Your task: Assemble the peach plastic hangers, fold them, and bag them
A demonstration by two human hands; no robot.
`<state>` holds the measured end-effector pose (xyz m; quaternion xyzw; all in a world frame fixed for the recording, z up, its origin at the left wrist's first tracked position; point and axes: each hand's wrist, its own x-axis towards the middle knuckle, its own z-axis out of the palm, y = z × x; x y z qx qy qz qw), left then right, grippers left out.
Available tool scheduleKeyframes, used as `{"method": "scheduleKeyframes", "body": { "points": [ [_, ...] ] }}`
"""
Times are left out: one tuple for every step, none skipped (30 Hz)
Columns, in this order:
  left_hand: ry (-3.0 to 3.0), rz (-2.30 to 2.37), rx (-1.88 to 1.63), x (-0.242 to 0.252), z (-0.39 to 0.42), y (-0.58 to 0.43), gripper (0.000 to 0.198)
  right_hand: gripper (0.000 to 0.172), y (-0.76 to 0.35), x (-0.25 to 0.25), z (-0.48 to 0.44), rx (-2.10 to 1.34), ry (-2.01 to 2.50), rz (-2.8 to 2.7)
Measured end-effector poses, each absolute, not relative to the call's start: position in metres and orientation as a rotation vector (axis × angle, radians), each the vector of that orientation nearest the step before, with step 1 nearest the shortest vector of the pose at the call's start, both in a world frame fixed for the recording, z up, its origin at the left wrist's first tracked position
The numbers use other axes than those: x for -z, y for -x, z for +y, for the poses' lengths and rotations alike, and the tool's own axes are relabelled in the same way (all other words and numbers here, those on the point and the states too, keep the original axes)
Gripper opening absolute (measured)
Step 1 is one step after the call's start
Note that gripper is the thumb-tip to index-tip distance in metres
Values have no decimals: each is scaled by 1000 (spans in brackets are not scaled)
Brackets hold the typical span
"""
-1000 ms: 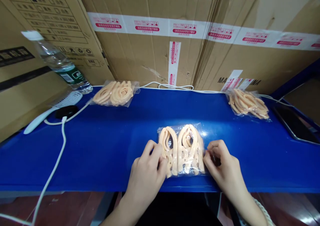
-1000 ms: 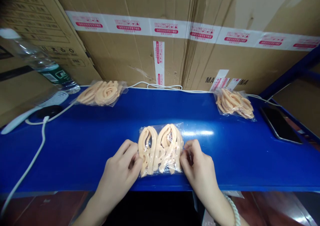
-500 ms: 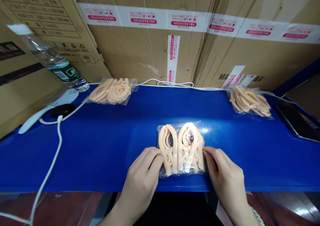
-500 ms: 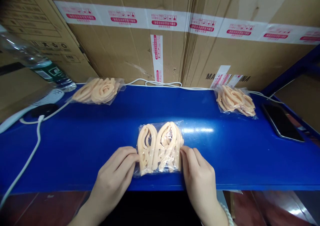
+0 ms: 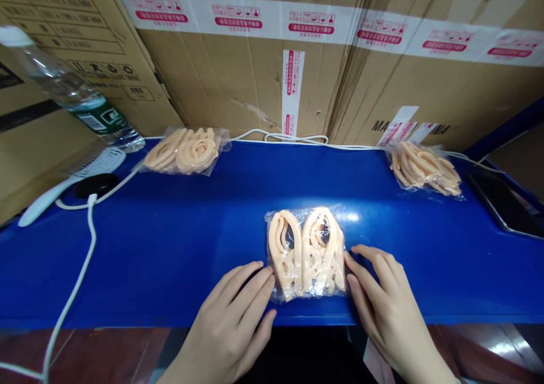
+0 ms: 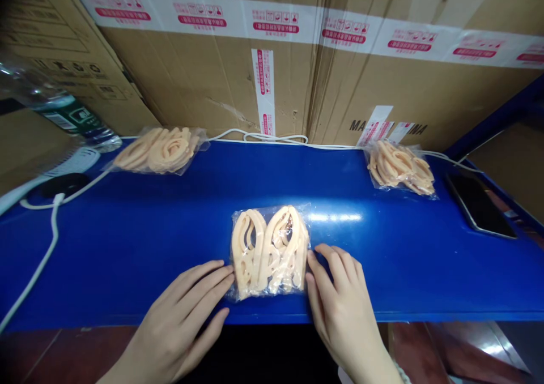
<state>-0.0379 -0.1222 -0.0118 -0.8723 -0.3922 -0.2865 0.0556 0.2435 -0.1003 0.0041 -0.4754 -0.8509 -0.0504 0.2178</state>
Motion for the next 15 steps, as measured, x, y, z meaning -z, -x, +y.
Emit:
{"method": "scheduleKeyframes", "body": {
  "points": [
    [2651,-1173,854,10,-122,39,31,32,-245,-5,-102,162,1288,-2404],
    [2649,-1150,847,9,-122,39,31,38,-248,-6,-104,193,1256,-2451],
    [2639,-1126,853,9,-121,40,32,46,-250,-5,-105,232,1223,-2494],
    [2622,-1104,868,9,-122,40,32,56,-252,-5,-107,272,1194,-2533],
    [2604,-1084,887,9,-122,40,31,65,-255,-4,-108,308,1169,-2566],
    [2586,-1071,904,11,-123,40,29,73,-257,-3,-109,340,1145,-2592],
    [2568,-1057,921,12,-124,40,28,79,-260,-2,-110,365,1124,-2610],
    [2553,-1041,936,14,-125,40,26,81,-263,-1,-110,381,1104,-2627],
    [2545,-1022,948,17,-126,40,23,81,-265,0,-111,386,1084,-2641],
    [2543,-1001,957,19,-128,41,21,79,-267,1,-111,385,1064,-2650],
    [2542,-981,973,21,-129,41,17,74,-269,1,-112,381,1035,-2652],
    [2546,-968,987,23,-129,41,13,66,-270,2,-112,376,1002,-2646],
    [2553,-958,1000,24,-130,42,8,56,-271,2,-113,372,958,-2633],
    [2559,-947,1014,25,-130,42,2,44,-271,2,-114,374,909,-2614],
    [2563,-935,1034,26,-130,41,6,33,-271,3,-115,377,864,-2591]
  ]
}}
